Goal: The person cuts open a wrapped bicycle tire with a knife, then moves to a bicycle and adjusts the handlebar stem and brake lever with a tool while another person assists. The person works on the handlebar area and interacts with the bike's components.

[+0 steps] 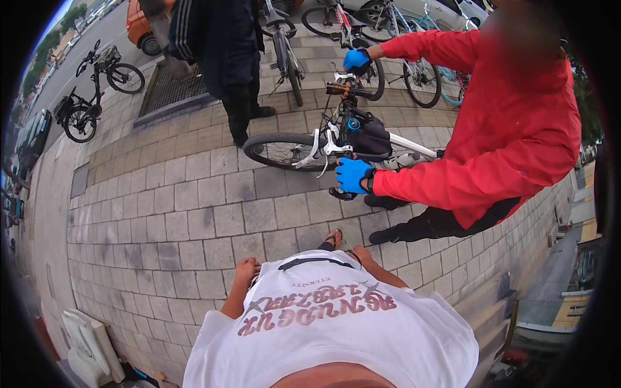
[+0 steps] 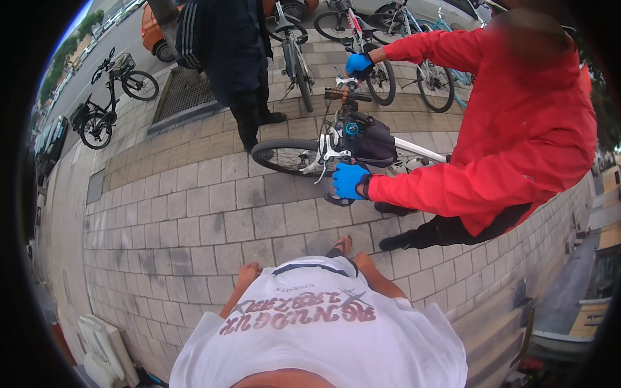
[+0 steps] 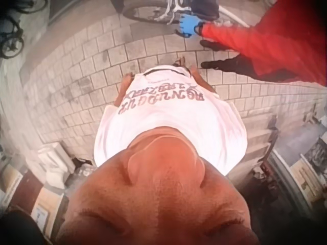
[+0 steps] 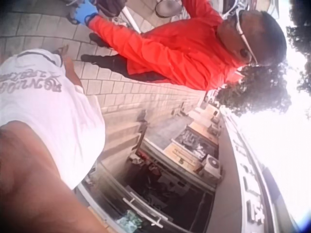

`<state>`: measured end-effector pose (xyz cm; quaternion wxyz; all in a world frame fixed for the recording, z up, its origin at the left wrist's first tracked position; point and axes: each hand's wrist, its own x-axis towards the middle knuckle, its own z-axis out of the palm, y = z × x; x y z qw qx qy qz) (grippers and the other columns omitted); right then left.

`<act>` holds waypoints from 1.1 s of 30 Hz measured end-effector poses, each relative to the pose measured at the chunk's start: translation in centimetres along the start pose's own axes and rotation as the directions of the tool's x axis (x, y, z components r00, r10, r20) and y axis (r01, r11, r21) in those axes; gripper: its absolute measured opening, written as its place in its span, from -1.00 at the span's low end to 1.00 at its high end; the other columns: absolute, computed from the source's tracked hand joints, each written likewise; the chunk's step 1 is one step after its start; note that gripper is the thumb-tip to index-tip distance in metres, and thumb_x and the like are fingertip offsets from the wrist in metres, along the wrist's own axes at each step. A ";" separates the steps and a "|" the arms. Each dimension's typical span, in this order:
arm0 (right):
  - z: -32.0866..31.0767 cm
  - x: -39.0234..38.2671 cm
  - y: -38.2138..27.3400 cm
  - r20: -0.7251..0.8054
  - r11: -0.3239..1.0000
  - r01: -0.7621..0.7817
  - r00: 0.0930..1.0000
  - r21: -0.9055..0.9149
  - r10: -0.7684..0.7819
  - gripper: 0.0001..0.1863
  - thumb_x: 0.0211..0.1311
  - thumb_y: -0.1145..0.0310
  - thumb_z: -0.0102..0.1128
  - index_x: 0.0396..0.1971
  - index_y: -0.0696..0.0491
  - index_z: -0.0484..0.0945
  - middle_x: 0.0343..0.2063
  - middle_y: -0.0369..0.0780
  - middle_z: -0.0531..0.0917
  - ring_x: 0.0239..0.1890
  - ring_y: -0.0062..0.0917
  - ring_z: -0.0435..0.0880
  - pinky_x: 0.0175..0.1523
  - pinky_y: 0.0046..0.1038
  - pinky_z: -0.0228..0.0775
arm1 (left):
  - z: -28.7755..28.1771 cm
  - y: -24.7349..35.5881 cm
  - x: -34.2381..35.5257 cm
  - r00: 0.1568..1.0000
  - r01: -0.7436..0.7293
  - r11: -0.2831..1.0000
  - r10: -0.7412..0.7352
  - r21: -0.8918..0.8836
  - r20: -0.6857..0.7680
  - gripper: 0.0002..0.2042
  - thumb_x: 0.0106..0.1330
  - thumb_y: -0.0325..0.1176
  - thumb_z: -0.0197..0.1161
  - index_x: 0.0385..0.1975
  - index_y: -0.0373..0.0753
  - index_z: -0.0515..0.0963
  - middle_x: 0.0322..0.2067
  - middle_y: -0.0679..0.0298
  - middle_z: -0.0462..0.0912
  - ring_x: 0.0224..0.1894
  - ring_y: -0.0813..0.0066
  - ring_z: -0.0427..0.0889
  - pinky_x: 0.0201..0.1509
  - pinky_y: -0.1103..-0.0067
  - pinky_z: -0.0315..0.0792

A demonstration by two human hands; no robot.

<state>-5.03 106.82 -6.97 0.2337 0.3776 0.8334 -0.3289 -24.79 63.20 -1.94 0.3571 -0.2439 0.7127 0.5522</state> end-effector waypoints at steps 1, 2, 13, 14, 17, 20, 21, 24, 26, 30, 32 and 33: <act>0.3 0.0 0.3 -0.024 0.999 0.034 0.999 0.013 -0.033 -0.44 0.02 -0.03 0.39 -0.37 0.28 0.71 -0.35 0.27 0.67 -0.14 0.15 0.72 -0.05 0.03 0.54 | -0.6 -0.9 0.5 0.988 -0.155 0.970 0.149 0.189 0.048 -0.69 0.44 -0.25 0.23 -0.02 -0.38 0.61 -0.22 0.05 0.71 -0.29 0.21 0.76 -0.19 0.39 0.67; 0.2 -0.2 0.7 -0.049 0.997 0.067 0.997 0.027 -0.066 -0.44 0.01 -0.04 0.39 -0.38 0.27 0.71 -0.36 0.26 0.67 -0.15 0.16 0.72 -0.06 0.04 0.54 | -1.7 -2.9 1.6 0.951 -0.308 0.879 0.282 0.363 0.124 -0.67 0.43 -0.23 0.23 -0.05 -0.39 0.63 -0.23 0.04 0.73 -0.28 0.20 0.76 -0.17 0.37 0.67; 1.1 -0.1 3.8 -0.019 1.000 0.015 1.000 -0.001 -0.015 -0.44 0.00 -0.07 0.36 -0.50 0.26 0.70 -0.40 0.25 0.66 -0.20 0.15 0.71 -0.06 0.04 0.52 | -4.6 -7.4 3.7 0.986 -0.166 0.748 0.137 0.643 0.096 -0.58 0.33 -0.09 0.23 -0.26 -0.43 0.74 -0.32 0.01 0.80 -0.23 0.27 0.76 -0.08 0.34 0.59; 1.3 0.3 4.2 0.005 1.000 0.023 1.000 -0.012 -0.023 -0.44 0.01 -0.08 0.35 -0.49 0.25 0.71 -0.39 0.25 0.66 -0.20 0.15 0.71 -0.06 0.03 0.53 | -4.4 -7.1 3.4 0.984 -0.177 0.766 0.152 0.618 0.093 -0.59 0.33 -0.10 0.24 -0.25 -0.43 0.73 -0.34 0.04 0.79 -0.25 0.28 0.76 -0.11 0.34 0.59; 1.4 0.4 2.9 0.000 0.999 0.041 0.999 -0.019 -0.041 -0.47 0.05 -0.07 0.30 -0.49 0.21 0.72 -0.39 0.21 0.67 -0.21 0.14 0.70 -0.07 0.03 0.53 | -4.5 -5.9 2.9 0.979 -0.201 0.769 0.178 0.607 0.098 -0.62 0.36 -0.13 0.24 -0.19 -0.41 0.71 -0.35 0.10 0.77 -0.29 0.32 0.74 -0.21 0.38 0.61; 2.5 1.8 6.0 -0.032 0.987 0.124 0.991 -0.107 -0.128 -0.52 0.08 -0.03 0.25 -0.50 0.17 0.71 -0.43 0.18 0.66 -0.26 0.14 0.69 -0.12 0.02 0.53 | -2.5 -3.8 2.2 0.987 -0.162 0.877 0.136 0.452 0.090 -0.63 0.39 -0.17 0.24 -0.12 -0.42 0.68 -0.30 0.12 0.75 -0.31 0.35 0.73 -0.29 0.43 0.61; 3.0 2.7 7.3 -0.037 0.974 0.172 0.983 -0.150 -0.179 -0.54 0.09 -0.01 0.23 -0.51 0.16 0.71 -0.45 0.16 0.66 -0.27 0.14 0.69 -0.14 0.02 0.53 | -1.7 -3.0 2.0 0.990 -0.137 0.921 0.116 0.365 0.079 -0.63 0.40 -0.18 0.24 -0.10 -0.43 0.67 -0.28 0.12 0.74 -0.32 0.36 0.72 -0.31 0.45 0.61; 2.9 2.5 5.6 -0.026 0.956 0.265 0.963 -0.125 -0.270 -0.56 0.11 0.03 0.21 -0.56 0.17 0.68 -0.47 0.15 0.64 -0.29 0.13 0.67 -0.17 0.01 0.52 | -1.2 0.3 -0.5 0.999 -0.042 0.939 0.033 0.341 0.030 -0.62 0.41 -0.20 0.23 -0.06 -0.47 0.64 -0.19 0.08 0.73 -0.33 0.33 0.72 -0.30 0.44 0.62; 2.6 2.5 5.8 0.034 0.948 0.285 0.959 -0.143 -0.283 -0.55 0.10 0.02 0.22 -0.56 0.18 0.68 -0.45 0.16 0.65 -0.27 0.13 0.68 -0.15 0.02 0.52 | -1.1 -0.4 -0.1 0.997 -0.072 0.950 0.065 0.304 0.035 -0.63 0.41 -0.20 0.24 -0.09 -0.46 0.65 -0.22 0.08 0.74 -0.34 0.33 0.71 -0.30 0.42 0.62; 1.3 1.1 3.8 0.024 0.979 0.199 0.980 -0.038 -0.198 -0.53 0.07 0.02 0.25 -0.55 0.22 0.66 -0.44 0.18 0.66 -0.26 0.16 0.68 -0.13 0.03 0.51 | -2.0 -2.2 1.0 0.993 -0.115 0.935 0.114 0.336 0.024 -0.64 0.39 -0.17 0.27 -0.18 -0.44 0.69 -0.32 0.11 0.75 -0.37 0.35 0.70 -0.30 0.43 0.59; 0.9 0.4 3.3 -0.052 0.980 0.199 0.979 -0.014 -0.199 -0.53 0.07 0.03 0.26 -0.54 0.24 0.66 -0.44 0.20 0.66 -0.27 0.18 0.68 -0.13 0.05 0.51 | -2.3 -3.1 1.8 0.990 -0.136 0.905 0.136 0.404 0.027 -0.64 0.37 -0.16 0.28 -0.22 -0.43 0.71 -0.37 0.12 0.75 -0.37 0.37 0.69 -0.28 0.43 0.58; 0.8 -0.1 3.4 -0.089 0.981 0.194 0.977 -0.003 -0.194 -0.53 0.07 0.04 0.26 -0.53 0.25 0.66 -0.45 0.21 0.65 -0.27 0.19 0.67 -0.12 0.06 0.50 | -2.4 -3.5 2.1 0.989 -0.144 0.887 0.145 0.438 0.033 -0.64 0.36 -0.16 0.29 -0.24 -0.42 0.71 -0.39 0.13 0.75 -0.38 0.37 0.68 -0.28 0.43 0.57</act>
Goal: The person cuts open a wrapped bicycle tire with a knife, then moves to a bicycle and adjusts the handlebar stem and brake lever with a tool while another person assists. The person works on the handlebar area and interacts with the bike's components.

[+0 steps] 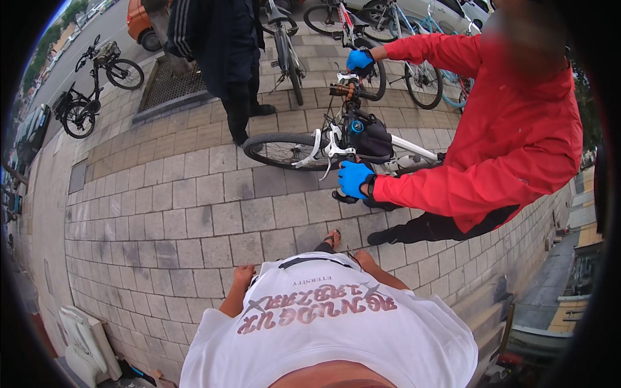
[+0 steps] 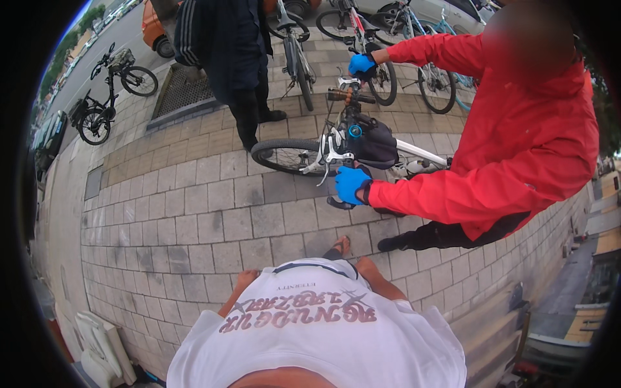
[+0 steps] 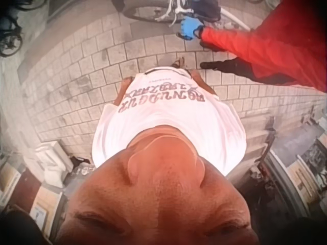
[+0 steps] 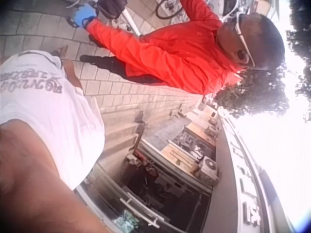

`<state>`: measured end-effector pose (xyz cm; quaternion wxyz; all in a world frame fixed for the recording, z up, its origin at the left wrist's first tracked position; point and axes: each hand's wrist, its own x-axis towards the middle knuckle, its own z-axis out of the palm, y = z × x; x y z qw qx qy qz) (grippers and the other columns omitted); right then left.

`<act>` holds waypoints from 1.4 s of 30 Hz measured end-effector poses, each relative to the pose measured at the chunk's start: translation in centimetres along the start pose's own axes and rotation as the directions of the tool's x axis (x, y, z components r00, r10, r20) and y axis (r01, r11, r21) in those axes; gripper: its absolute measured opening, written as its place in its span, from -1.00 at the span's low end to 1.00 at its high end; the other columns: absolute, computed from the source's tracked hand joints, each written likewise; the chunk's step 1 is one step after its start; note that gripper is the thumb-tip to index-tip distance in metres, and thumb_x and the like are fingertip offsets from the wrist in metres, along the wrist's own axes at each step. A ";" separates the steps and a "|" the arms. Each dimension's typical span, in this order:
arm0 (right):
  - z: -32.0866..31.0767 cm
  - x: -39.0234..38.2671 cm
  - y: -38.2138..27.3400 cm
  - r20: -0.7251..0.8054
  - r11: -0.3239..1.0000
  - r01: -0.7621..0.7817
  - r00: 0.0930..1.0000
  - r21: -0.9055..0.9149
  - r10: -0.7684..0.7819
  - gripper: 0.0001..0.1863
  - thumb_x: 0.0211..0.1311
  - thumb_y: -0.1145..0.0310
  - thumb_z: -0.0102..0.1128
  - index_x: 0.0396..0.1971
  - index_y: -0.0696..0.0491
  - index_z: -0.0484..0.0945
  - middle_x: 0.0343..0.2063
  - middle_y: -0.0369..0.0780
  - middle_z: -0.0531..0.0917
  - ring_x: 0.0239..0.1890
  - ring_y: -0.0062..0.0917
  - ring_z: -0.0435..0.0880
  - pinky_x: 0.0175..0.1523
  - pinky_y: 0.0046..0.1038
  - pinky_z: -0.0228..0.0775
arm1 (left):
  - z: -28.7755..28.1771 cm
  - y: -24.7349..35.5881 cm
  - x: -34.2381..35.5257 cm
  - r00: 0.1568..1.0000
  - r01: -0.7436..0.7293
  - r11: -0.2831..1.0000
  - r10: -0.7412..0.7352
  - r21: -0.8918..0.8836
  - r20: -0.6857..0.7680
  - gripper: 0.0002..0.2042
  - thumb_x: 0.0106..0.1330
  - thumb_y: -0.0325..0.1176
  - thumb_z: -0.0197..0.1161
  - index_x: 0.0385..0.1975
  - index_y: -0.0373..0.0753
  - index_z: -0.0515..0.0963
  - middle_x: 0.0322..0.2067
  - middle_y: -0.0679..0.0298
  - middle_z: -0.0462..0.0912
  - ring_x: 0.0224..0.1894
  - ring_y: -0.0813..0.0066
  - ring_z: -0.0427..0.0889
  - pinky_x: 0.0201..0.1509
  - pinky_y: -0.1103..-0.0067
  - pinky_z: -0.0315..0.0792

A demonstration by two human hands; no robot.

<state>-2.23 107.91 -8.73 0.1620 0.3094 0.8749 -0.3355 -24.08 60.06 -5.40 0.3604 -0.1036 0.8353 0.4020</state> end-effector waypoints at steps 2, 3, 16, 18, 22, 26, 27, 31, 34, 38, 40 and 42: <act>-0.9 0.0 -1.7 0.039 0.999 -0.028 0.999 -0.023 0.029 -0.52 0.09 0.05 0.25 -0.51 0.27 0.67 -0.42 0.22 0.66 -0.24 0.19 0.68 -0.11 0.06 0.51 | -0.4 -2.0 1.0 0.997 -0.064 0.993 0.060 0.094 0.047 -0.64 0.35 -0.16 0.30 -0.23 -0.43 0.72 -0.39 0.13 0.76 -0.37 0.37 0.68 -0.26 0.43 0.56; -1.2 -0.5 -2.2 0.058 0.998 -0.048 0.997 -0.033 0.050 -0.52 0.09 0.05 0.24 -0.50 0.28 0.67 -0.41 0.23 0.66 -0.23 0.19 0.69 -0.10 0.06 0.51 | -0.4 -3.0 1.4 0.993 -0.098 0.985 0.087 0.143 0.079 -0.63 0.34 -0.15 0.30 -0.23 -0.43 0.72 -0.39 0.14 0.76 -0.37 0.38 0.68 -0.25 0.43 0.55; -0.9 -0.5 -1.8 0.091 0.994 -0.096 0.991 -0.046 0.100 -0.55 0.07 0.09 0.24 -0.46 0.29 0.69 -0.36 0.24 0.67 -0.16 0.15 0.71 -0.02 0.01 0.55 | -0.1 4.6 -2.9 0.990 0.140 0.979 -0.141 -0.147 0.009 -0.66 0.39 -0.22 0.30 -0.15 -0.47 0.68 -0.30 0.10 0.75 -0.28 0.34 0.71 -0.18 0.43 0.61; -0.9 -0.5 -2.1 0.074 0.992 -0.119 0.990 -0.033 0.121 -0.55 0.06 0.10 0.24 -0.47 0.29 0.69 -0.35 0.24 0.67 -0.16 0.14 0.71 -0.02 0.00 0.55 | -0.2 5.0 -2.9 0.987 0.163 0.976 -0.162 -0.148 0.017 -0.67 0.40 -0.23 0.30 -0.16 -0.47 0.67 -0.30 0.10 0.74 -0.28 0.34 0.71 -0.18 0.44 0.61; -0.7 -0.5 -1.4 0.096 0.989 -0.142 0.985 -0.032 0.144 -0.56 0.05 0.11 0.26 -0.43 0.28 0.69 -0.32 0.25 0.67 -0.13 0.12 0.71 0.00 0.00 0.55 | -0.3 4.6 -2.6 0.991 0.134 0.985 -0.132 -0.111 0.028 -0.66 0.40 -0.23 0.30 -0.16 -0.48 0.67 -0.29 0.09 0.74 -0.28 0.33 0.70 -0.19 0.43 0.61; -0.2 -0.2 -0.9 0.110 0.982 -0.189 0.975 -0.028 0.191 -0.56 0.05 0.10 0.27 -0.40 0.26 0.70 -0.28 0.24 0.69 -0.09 0.11 0.72 0.04 -0.03 0.55 | 0.0 3.7 -2.2 0.993 0.116 0.987 -0.114 -0.108 0.023 -0.66 0.41 -0.22 0.32 -0.15 -0.48 0.67 -0.29 0.09 0.75 -0.28 0.33 0.71 -0.17 0.42 0.61; -0.2 -0.2 -1.2 0.098 0.969 -0.245 0.964 -0.018 0.246 -0.56 0.05 0.09 0.27 -0.40 0.26 0.71 -0.27 0.24 0.69 -0.07 0.11 0.72 0.05 -0.04 0.55 | 0.0 3.6 -2.2 0.993 0.116 0.988 -0.115 -0.104 0.015 -0.66 0.41 -0.22 0.32 -0.15 -0.48 0.67 -0.29 0.09 0.75 -0.27 0.32 0.71 -0.17 0.42 0.61; -0.7 -0.4 -1.6 0.127 0.973 -0.224 0.965 -0.047 0.228 -0.55 0.06 0.08 0.27 -0.38 0.25 0.72 -0.25 0.23 0.70 -0.05 0.11 0.71 0.07 -0.05 0.55 | 0.1 3.1 -2.0 0.997 0.071 0.993 -0.068 -0.100 0.028 -0.65 0.40 -0.22 0.33 -0.13 -0.47 0.67 -0.29 0.09 0.75 -0.27 0.32 0.71 -0.15 0.43 0.61; -0.8 -0.4 -1.6 0.131 0.971 -0.231 0.963 -0.059 0.237 -0.54 0.06 0.08 0.27 -0.35 0.24 0.74 -0.25 0.22 0.70 -0.06 0.11 0.71 0.08 -0.04 0.55 | 0.4 3.8 -2.6 0.996 0.087 0.985 -0.087 -0.151 0.008 -0.65 0.40 -0.21 0.32 -0.13 -0.47 0.67 -0.29 0.09 0.75 -0.27 0.33 0.71 -0.14 0.44 0.61; -0.7 -0.6 -1.5 0.111 0.969 -0.239 0.963 -0.059 0.244 -0.54 0.05 0.07 0.27 -0.34 0.24 0.74 -0.25 0.22 0.70 -0.07 0.11 0.72 0.07 -0.05 0.55 | 0.4 4.6 -3.1 0.995 0.098 0.987 -0.097 -0.131 0.013 -0.65 0.41 -0.20 0.32 -0.14 -0.46 0.68 -0.29 0.09 0.75 -0.26 0.34 0.71 -0.15 0.44 0.61; -0.5 -0.7 -1.5 0.109 0.970 -0.236 0.964 -0.056 0.241 -0.54 0.05 0.07 0.27 -0.34 0.24 0.74 -0.25 0.22 0.70 -0.07 0.11 0.72 0.06 -0.04 0.56 | 0.4 4.6 -3.4 0.994 0.107 0.986 -0.107 -0.127 0.007 -0.64 0.41 -0.19 0.31 -0.15 -0.46 0.68 -0.29 0.10 0.75 -0.26 0.35 0.71 -0.15 0.45 0.61; -0.5 -0.8 -1.4 0.119 0.972 -0.230 0.965 -0.046 0.234 -0.54 0.05 0.08 0.27 -0.33 0.24 0.74 -0.26 0.22 0.70 -0.07 0.11 0.72 0.05 -0.04 0.56 | 0.5 4.7 -3.6 0.993 0.113 0.983 -0.114 -0.146 0.000 -0.65 0.41 -0.19 0.30 -0.16 -0.46 0.69 -0.30 0.11 0.75 -0.28 0.35 0.71 -0.16 0.45 0.60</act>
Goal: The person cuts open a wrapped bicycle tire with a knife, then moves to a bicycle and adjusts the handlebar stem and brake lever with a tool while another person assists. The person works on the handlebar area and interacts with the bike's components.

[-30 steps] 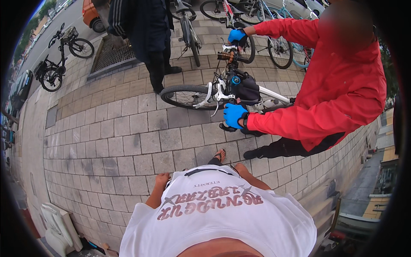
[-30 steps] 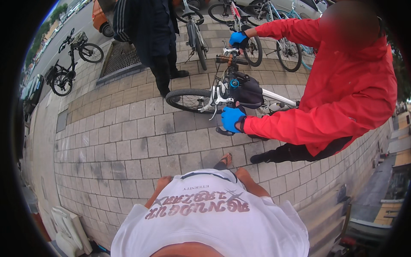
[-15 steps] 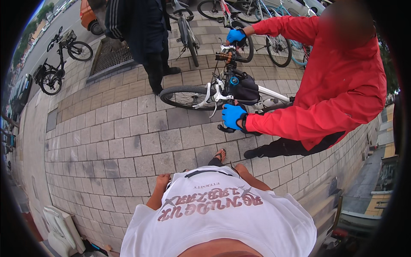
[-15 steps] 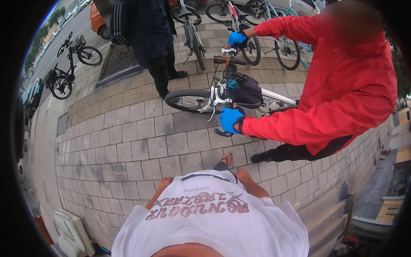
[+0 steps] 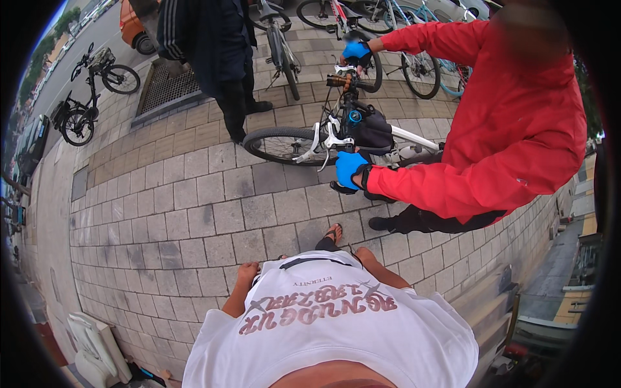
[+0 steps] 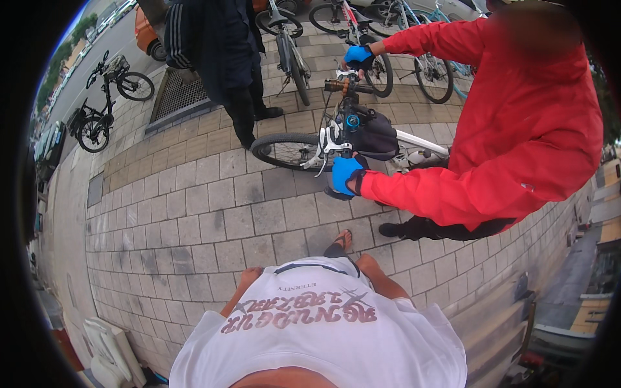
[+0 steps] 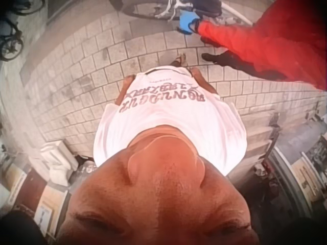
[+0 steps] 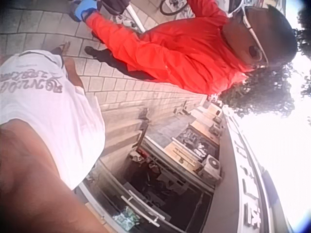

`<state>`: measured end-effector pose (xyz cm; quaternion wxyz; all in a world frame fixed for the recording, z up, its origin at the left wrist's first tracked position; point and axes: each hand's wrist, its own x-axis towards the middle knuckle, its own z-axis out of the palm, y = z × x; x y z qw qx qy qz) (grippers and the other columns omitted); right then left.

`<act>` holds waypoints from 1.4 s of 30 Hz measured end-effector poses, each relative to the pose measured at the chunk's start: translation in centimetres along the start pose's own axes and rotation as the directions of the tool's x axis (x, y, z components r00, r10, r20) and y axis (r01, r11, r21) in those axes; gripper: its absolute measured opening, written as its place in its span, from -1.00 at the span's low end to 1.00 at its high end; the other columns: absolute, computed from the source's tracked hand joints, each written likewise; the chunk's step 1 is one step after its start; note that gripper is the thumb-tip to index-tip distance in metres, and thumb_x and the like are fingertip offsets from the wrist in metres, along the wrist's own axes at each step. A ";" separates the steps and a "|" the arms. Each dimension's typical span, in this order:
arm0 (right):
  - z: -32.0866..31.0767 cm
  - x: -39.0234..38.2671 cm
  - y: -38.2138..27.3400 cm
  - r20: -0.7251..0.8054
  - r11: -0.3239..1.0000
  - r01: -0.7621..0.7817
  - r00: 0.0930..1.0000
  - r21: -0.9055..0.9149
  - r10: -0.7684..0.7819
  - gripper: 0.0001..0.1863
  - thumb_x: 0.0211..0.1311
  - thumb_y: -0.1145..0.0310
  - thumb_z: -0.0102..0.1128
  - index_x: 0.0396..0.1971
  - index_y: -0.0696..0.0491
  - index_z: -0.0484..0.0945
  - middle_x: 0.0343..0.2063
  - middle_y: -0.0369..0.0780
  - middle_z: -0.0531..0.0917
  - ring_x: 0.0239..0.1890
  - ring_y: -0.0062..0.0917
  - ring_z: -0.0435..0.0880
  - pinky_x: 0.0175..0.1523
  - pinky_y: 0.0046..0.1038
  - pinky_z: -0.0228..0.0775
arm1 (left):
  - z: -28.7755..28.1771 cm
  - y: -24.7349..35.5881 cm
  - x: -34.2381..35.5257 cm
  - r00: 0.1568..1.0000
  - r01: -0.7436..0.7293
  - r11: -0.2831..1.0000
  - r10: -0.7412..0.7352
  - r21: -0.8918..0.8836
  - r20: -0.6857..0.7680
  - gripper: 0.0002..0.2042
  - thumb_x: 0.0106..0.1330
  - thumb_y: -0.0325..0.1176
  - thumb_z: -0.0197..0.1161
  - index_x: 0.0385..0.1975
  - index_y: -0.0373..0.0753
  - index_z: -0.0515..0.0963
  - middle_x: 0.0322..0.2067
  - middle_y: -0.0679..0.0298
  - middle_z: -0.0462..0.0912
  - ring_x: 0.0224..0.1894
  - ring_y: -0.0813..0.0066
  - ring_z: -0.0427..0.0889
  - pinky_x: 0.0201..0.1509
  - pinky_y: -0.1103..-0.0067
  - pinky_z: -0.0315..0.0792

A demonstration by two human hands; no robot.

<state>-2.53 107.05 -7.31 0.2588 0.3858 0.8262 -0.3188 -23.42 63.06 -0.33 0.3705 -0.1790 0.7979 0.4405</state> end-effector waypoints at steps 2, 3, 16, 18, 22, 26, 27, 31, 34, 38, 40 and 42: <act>0.1 0.0 0.1 -0.002 1.000 0.013 1.000 0.008 -0.013 -0.54 0.05 0.08 0.27 -0.34 0.24 0.74 -0.27 0.22 0.70 -0.08 0.12 0.71 0.04 -0.03 0.56 | -0.1 0.4 -0.2 1.000 -0.013 0.999 0.013 0.036 0.005 -0.66 0.40 -0.19 0.30 -0.20 -0.45 0.70 -0.33 0.12 0.76 -0.30 0.37 0.71 -0.16 0.46 0.60; 0.3 0.1 0.4 -0.003 1.000 0.016 1.000 0.012 -0.016 -0.55 0.05 0.08 0.26 -0.34 0.24 0.74 -0.27 0.22 0.70 -0.09 0.12 0.71 0.04 -0.02 0.56 | -0.1 0.5 -0.3 1.000 -0.020 0.998 0.019 0.054 0.011 -0.66 0.39 -0.19 0.30 -0.22 -0.44 0.70 -0.34 0.13 0.76 -0.32 0.37 0.71 -0.16 0.46 0.60; 1.5 -0.2 1.0 -0.056 1.000 -0.002 0.998 0.022 0.004 -0.58 0.12 0.10 0.20 -0.35 0.22 0.72 -0.24 0.20 0.70 -0.10 0.10 0.71 0.02 -0.01 0.54 | -0.3 -1.7 2.6 0.997 -0.028 1.000 0.027 0.013 0.072 -0.68 0.34 -0.23 0.30 -0.19 -0.44 0.68 -0.32 0.12 0.74 -0.35 0.34 0.72 -0.21 0.44 0.64; 1.3 -0.4 0.6 -0.039 1.000 0.002 0.999 0.029 -0.001 -0.57 0.12 0.10 0.20 -0.34 0.22 0.72 -0.24 0.20 0.70 -0.09 0.10 0.71 0.03 -0.01 0.53 | -0.5 -1.7 3.1 0.997 0.000 1.000 0.002 -0.021 0.073 -0.69 0.35 -0.24 0.30 -0.17 -0.44 0.66 -0.32 0.14 0.72 -0.36 0.32 0.71 -0.23 0.44 0.65; 0.2 -0.4 -0.1 0.032 0.999 0.016 0.999 -0.045 -0.014 -0.57 0.16 0.10 0.19 -0.33 0.23 0.70 -0.24 0.20 0.70 -0.08 0.11 0.70 0.03 -0.01 0.53 | -0.6 -0.8 3.3 0.997 0.010 0.999 -0.007 -0.034 0.083 -0.69 0.39 -0.24 0.30 -0.12 -0.43 0.62 -0.32 0.16 0.69 -0.39 0.30 0.70 -0.27 0.43 0.66; -0.9 -1.1 -1.0 -0.039 0.994 0.112 0.993 -0.010 -0.112 -0.59 0.26 0.12 0.14 -0.29 0.22 0.69 -0.21 0.20 0.70 -0.08 0.12 0.70 0.04 0.00 0.52 | -0.7 -1.0 4.7 0.994 0.000 0.998 0.007 -0.065 0.106 -0.65 0.41 -0.25 0.28 -0.05 -0.46 0.58 -0.24 0.09 0.69 -0.34 0.23 0.75 -0.27 0.38 0.69; -1.8 -1.5 -1.6 -0.047 0.982 0.189 0.981 -0.012 -0.190 -0.61 0.28 0.14 0.12 -0.29 0.21 0.68 -0.21 0.20 0.70 -0.08 0.12 0.70 0.05 0.00 0.52 | -0.5 -1.0 4.7 0.997 0.035 0.993 -0.026 -0.113 0.074 -0.65 0.42 -0.26 0.27 -0.03 -0.48 0.58 -0.22 0.07 0.68 -0.31 0.20 0.76 -0.26 0.37 0.70; -3.0 -3.0 -4.1 -0.153 0.999 0.042 0.987 -0.014 -0.044 -0.66 0.34 0.20 0.04 -0.23 0.17 0.66 -0.21 0.17 0.71 -0.07 0.11 0.70 0.07 0.01 0.52 | -0.6 0.3 3.6 0.997 -0.010 1.000 0.012 -0.022 0.076 -0.63 0.42 -0.26 0.27 0.01 -0.48 0.58 -0.24 0.07 0.69 -0.32 0.21 0.76 -0.27 0.38 0.71; -5.6 -4.9 -7.3 -0.038 0.993 -0.094 0.995 -0.077 0.091 -0.63 0.34 0.27 -0.01 -0.05 0.15 0.65 0.02 0.14 0.67 0.15 0.00 0.65 0.25 -0.08 0.46 | -1.2 -0.6 3.8 0.990 -0.011 1.000 0.012 -0.008 0.139 -0.62 0.43 -0.24 0.27 0.01 -0.48 0.59 -0.27 0.09 0.70 -0.34 0.25 0.75 -0.30 0.39 0.70; -6.4 -6.7 -6.1 -0.166 0.997 -0.063 0.985 -0.053 0.053 -0.63 0.38 0.20 -0.01 -0.11 0.17 0.63 -0.07 0.15 0.69 0.06 0.06 0.66 0.15 -0.03 0.51 | -1.8 0.8 2.0 0.983 0.051 0.994 -0.067 0.093 0.172 -0.65 0.42 -0.21 0.27 -0.01 -0.41 0.60 -0.30 0.15 0.69 -0.35 0.31 0.73 -0.37 0.43 0.64; -5.9 -6.1 -3.4 -0.325 0.951 -0.048 0.933 0.307 0.152 -0.68 0.45 0.20 0.05 -0.11 0.14 0.62 -0.28 -0.05 0.72 -0.20 -0.20 0.71 -0.10 -0.22 0.55 | -2.2 -0.6 2.5 0.970 0.091 0.991 -0.111 0.100 0.217 -0.65 0.43 -0.19 0.27 0.00 -0.36 0.60 -0.28 0.17 0.69 -0.36 0.33 0.72 -0.40 0.44 0.61; -8.5 -6.1 -4.2 -0.282 0.701 -0.032 0.901 0.713 0.328 -0.76 0.47 0.23 0.11 -0.08 0.08 0.61 -0.46 -0.25 0.60 -0.48 -0.47 0.58 -0.38 -0.34 0.46 | -2.9 -1.9 3.8 0.968 0.104 0.990 -0.123 0.094 0.220 -0.66 0.43 -0.16 0.25 0.02 -0.27 0.59 -0.25 0.22 0.68 -0.35 0.33 0.73 -0.39 0.40 0.60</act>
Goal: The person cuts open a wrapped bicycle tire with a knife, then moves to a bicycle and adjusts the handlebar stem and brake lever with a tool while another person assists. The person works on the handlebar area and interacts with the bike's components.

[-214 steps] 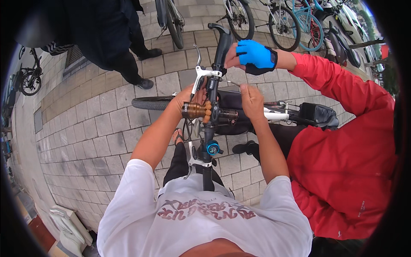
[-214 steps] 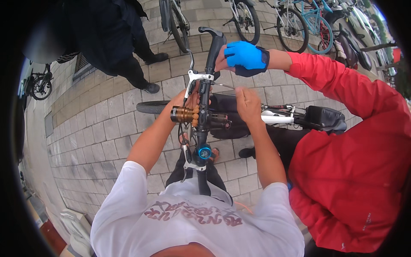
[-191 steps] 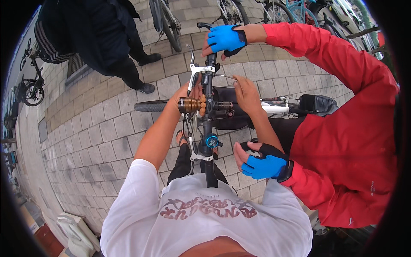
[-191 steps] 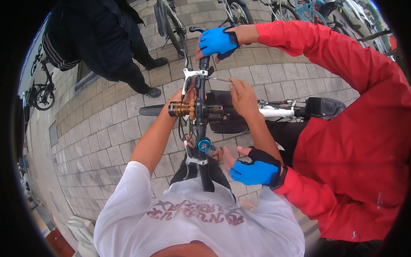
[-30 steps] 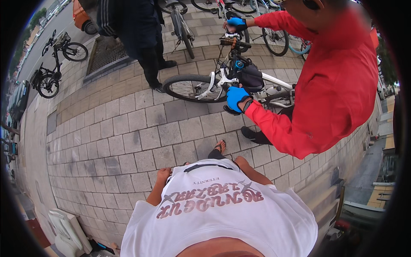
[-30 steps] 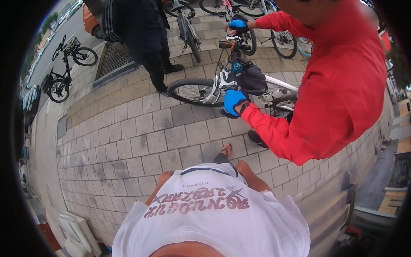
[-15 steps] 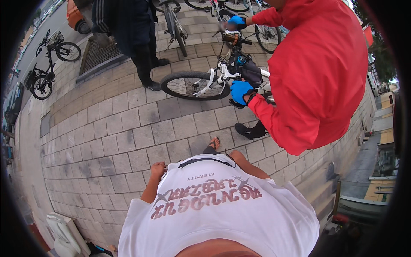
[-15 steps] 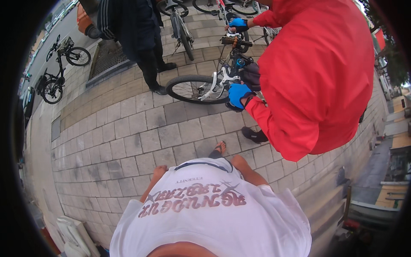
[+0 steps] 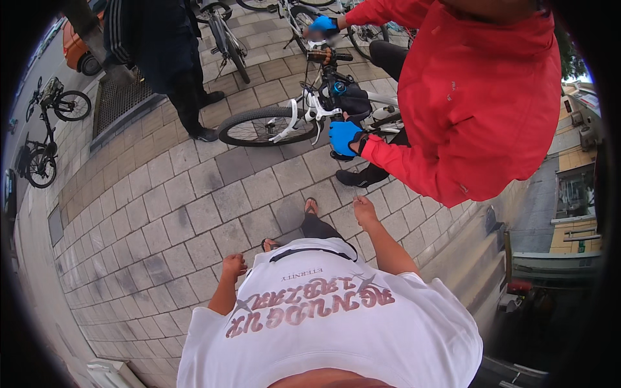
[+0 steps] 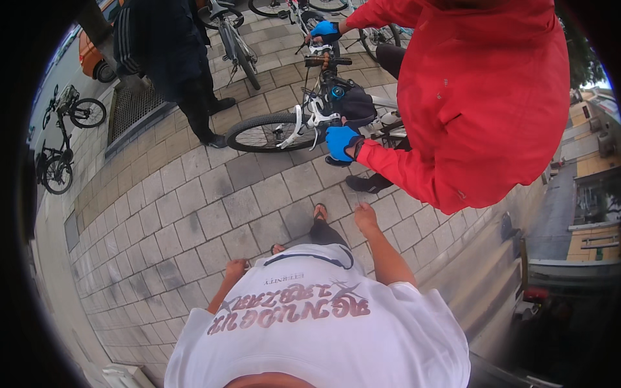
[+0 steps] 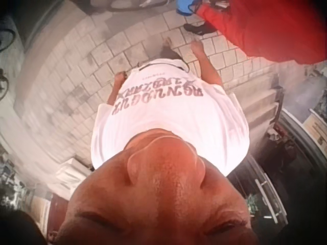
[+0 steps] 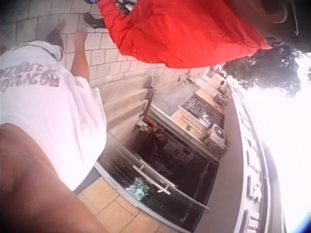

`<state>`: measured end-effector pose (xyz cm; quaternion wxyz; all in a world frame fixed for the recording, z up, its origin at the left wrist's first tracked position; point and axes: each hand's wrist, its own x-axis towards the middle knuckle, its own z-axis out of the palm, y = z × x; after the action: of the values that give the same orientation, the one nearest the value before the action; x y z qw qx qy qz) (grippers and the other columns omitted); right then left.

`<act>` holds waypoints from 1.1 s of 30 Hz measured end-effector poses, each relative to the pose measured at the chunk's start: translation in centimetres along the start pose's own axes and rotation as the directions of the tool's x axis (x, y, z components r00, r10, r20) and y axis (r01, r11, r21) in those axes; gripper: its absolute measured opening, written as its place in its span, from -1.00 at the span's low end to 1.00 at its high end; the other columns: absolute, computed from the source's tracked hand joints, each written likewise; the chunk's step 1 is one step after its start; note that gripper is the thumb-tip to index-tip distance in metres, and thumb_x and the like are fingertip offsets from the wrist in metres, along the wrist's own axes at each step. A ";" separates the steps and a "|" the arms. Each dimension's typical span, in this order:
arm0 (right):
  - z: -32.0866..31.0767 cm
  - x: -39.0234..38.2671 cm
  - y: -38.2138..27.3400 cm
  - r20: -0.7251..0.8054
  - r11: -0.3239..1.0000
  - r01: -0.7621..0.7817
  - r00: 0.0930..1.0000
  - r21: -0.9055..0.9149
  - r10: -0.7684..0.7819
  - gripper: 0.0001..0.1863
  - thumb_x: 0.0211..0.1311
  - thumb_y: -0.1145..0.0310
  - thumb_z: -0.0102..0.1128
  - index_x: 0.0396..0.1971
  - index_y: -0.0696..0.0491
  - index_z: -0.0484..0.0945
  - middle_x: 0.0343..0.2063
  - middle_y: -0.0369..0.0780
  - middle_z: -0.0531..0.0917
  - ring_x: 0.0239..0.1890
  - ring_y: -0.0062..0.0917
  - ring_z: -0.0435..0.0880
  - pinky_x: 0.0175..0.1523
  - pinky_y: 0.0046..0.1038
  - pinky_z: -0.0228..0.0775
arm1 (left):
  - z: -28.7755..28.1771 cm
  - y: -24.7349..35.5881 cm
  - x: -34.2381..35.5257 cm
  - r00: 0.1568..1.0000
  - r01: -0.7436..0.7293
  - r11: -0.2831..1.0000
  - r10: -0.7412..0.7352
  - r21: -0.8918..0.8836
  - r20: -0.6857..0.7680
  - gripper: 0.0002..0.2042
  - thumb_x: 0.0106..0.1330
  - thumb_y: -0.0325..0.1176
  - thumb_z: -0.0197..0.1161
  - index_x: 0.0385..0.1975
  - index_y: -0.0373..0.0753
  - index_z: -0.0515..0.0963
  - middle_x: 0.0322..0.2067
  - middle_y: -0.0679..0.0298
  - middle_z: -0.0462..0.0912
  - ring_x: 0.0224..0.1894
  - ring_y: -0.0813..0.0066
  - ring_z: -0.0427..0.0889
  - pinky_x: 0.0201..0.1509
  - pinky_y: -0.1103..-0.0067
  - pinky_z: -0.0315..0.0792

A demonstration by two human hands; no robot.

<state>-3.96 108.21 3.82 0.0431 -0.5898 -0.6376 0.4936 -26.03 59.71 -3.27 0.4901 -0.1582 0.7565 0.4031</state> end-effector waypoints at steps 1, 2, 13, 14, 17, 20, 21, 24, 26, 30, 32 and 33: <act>-0.9 -1.2 -4.0 0.022 0.972 -0.153 0.988 0.180 0.151 -0.80 0.47 0.26 0.14 -0.07 0.03 0.60 -0.54 -0.35 0.51 -0.59 -0.60 0.46 -0.51 -0.41 0.37 | -0.6 -0.4 -0.1 1.000 0.013 1.000 -0.013 -0.014 -0.023 -0.66 0.43 -0.15 0.24 0.03 -0.26 0.58 -0.24 0.22 0.68 -0.35 0.33 0.73 -0.38 0.39 0.60; -2.0 0.2 -4.1 0.014 0.934 -0.166 0.985 0.316 0.170 -0.82 0.45 0.26 0.16 -0.09 0.00 0.59 -0.56 -0.37 0.46 -0.64 -0.63 0.40 -0.56 -0.44 0.30 | -0.8 -0.4 -0.1 0.999 0.022 1.000 -0.022 -0.015 -0.026 -0.66 0.43 -0.15 0.24 0.04 -0.25 0.58 -0.24 0.23 0.67 -0.34 0.32 0.73 -0.37 0.38 0.60; -0.3 10.4 -19.0 0.385 0.579 -0.221 0.906 0.784 -0.175 -0.83 0.42 0.07 0.21 -0.28 -0.21 0.46 -0.55 -0.43 0.39 -0.59 -0.60 0.25 -0.50 -0.51 0.06 | 0.2 0.0 -3.8 0.971 -0.042 0.997 0.026 -0.062 -0.238 -0.66 0.47 -0.15 0.21 0.07 -0.24 0.56 -0.18 0.24 0.69 -0.31 0.37 0.73 -0.34 0.41 0.63; -0.1 11.1 -20.3 0.434 0.569 -0.271 0.885 0.777 -0.171 -0.81 0.42 0.03 0.18 -0.28 -0.22 0.46 -0.53 -0.42 0.40 -0.58 -0.59 0.26 -0.50 -0.51 0.05 | 1.1 -0.6 -4.2 0.966 -0.103 0.995 0.100 -0.003 -0.238 -0.66 0.47 -0.15 0.21 0.07 -0.24 0.56 -0.18 0.24 0.69 -0.31 0.37 0.73 -0.34 0.42 0.63; 0.7 13.0 -22.9 0.513 0.577 -0.342 0.843 0.742 -0.160 -0.73 0.45 -0.11 0.05 -0.29 -0.25 0.44 -0.54 -0.41 0.37 -0.57 -0.57 0.24 -0.52 -0.50 0.02 | 3.9 -0.9 -6.1 0.964 -0.122 0.985 0.089 -0.119 -0.251 -0.66 0.47 -0.15 0.22 0.07 -0.26 0.56 -0.17 0.23 0.69 -0.30 0.36 0.73 -0.33 0.42 0.64; 1.3 15.3 -24.1 0.657 0.479 -0.514 0.728 0.712 -0.194 -0.80 0.51 0.10 0.00 -0.36 -0.20 0.33 -0.61 -0.40 0.24 -0.66 -0.63 0.15 -0.55 -0.50 -0.08 | 7.4 -1.5 -8.8 0.955 -0.113 0.970 0.045 -0.216 -0.295 -0.66 0.47 -0.18 0.23 0.03 -0.32 0.57 -0.17 0.18 0.71 -0.31 0.30 0.74 -0.32 0.40 0.64; 1.7 15.7 -24.3 0.665 0.521 -0.505 0.727 0.688 -0.173 -0.79 0.51 0.11 -0.02 -0.37 -0.20 0.31 -0.62 -0.41 0.22 -0.67 -0.64 0.13 -0.55 -0.50 -0.10 | 8.3 -2.7 -9.6 0.948 -0.133 0.972 0.068 -0.194 -0.310 -0.66 0.47 -0.19 0.24 0.03 -0.34 0.57 -0.18 0.16 0.71 -0.32 0.29 0.74 -0.31 0.39 0.64; 2.4 17.4 -26.2 0.676 0.598 -0.480 0.723 0.642 -0.146 -0.76 0.52 0.12 -0.04 -0.41 -0.20 0.27 -0.64 -0.42 0.18 -0.70 -0.66 0.10 -0.56 -0.51 -0.13 | 10.3 -3.9 -12.2 0.930 -0.106 0.989 0.063 -0.100 -0.362 -0.65 0.47 -0.21 0.24 -0.03 -0.45 0.59 -0.22 0.07 0.74 -0.32 0.27 0.75 -0.27 0.38 0.64; 2.6 17.7 -27.9 0.704 0.595 -0.505 0.694 0.625 -0.151 -0.76 0.52 0.13 -0.05 -0.41 -0.20 0.26 -0.64 -0.44 0.17 -0.69 -0.66 0.11 -0.56 -0.51 -0.12 | 11.1 -6.9 -13.9 0.932 -0.081 0.984 0.017 -0.160 -0.361 -0.62 0.45 -0.21 0.25 -0.01 -0.47 0.60 -0.22 0.06 0.75 -0.29 0.25 0.76 -0.24 0.40 0.65; 3.4 19.2 -29.6 0.710 0.487 -0.580 0.692 0.653 -0.128 -0.79 0.51 0.11 -0.03 -0.38 -0.21 0.30 -0.63 -0.45 0.18 -0.65 -0.65 0.14 -0.54 -0.53 -0.09 | 13.0 -13.6 -16.4 0.881 -0.040 0.993 -0.017 -0.110 -0.473 -0.62 0.41 -0.19 0.28 -0.13 -0.47 0.71 -0.31 0.09 0.81 -0.29 0.39 0.77 -0.17 0.43 0.63; 4.0 20.0 -29.1 0.670 0.439 -0.557 0.726 0.705 -0.156 -0.82 0.50 0.10 -0.01 -0.35 -0.21 0.33 -0.60 -0.44 0.20 -0.63 -0.64 0.16 -0.53 -0.53 -0.06 | 14.0 -16.5 -17.4 0.867 0.015 0.996 -0.056 -0.088 -0.495 -0.63 0.40 -0.18 0.29 -0.17 -0.45 0.74 -0.33 0.12 0.82 -0.28 0.43 0.77 -0.16 0.44 0.63; 4.5 19.3 -28.8 0.671 0.455 -0.574 0.738 0.681 -0.073 -0.86 0.47 0.12 0.00 -0.30 -0.22 0.35 -0.55 -0.41 0.25 -0.60 -0.61 0.18 -0.51 -0.53 -0.04 | 14.0 -20.3 -17.7 0.840 0.030 0.999 -0.035 -0.019 -0.541 -0.64 0.38 -0.15 0.31 -0.15 -0.40 0.75 -0.32 0.11 0.82 -0.27 0.42 0.77 -0.14 0.44 0.62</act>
<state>-33.05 126.26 10.94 0.0413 -0.3842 -0.1777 0.9051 3.71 54.96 0.15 0.2628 -0.2805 0.8593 0.3374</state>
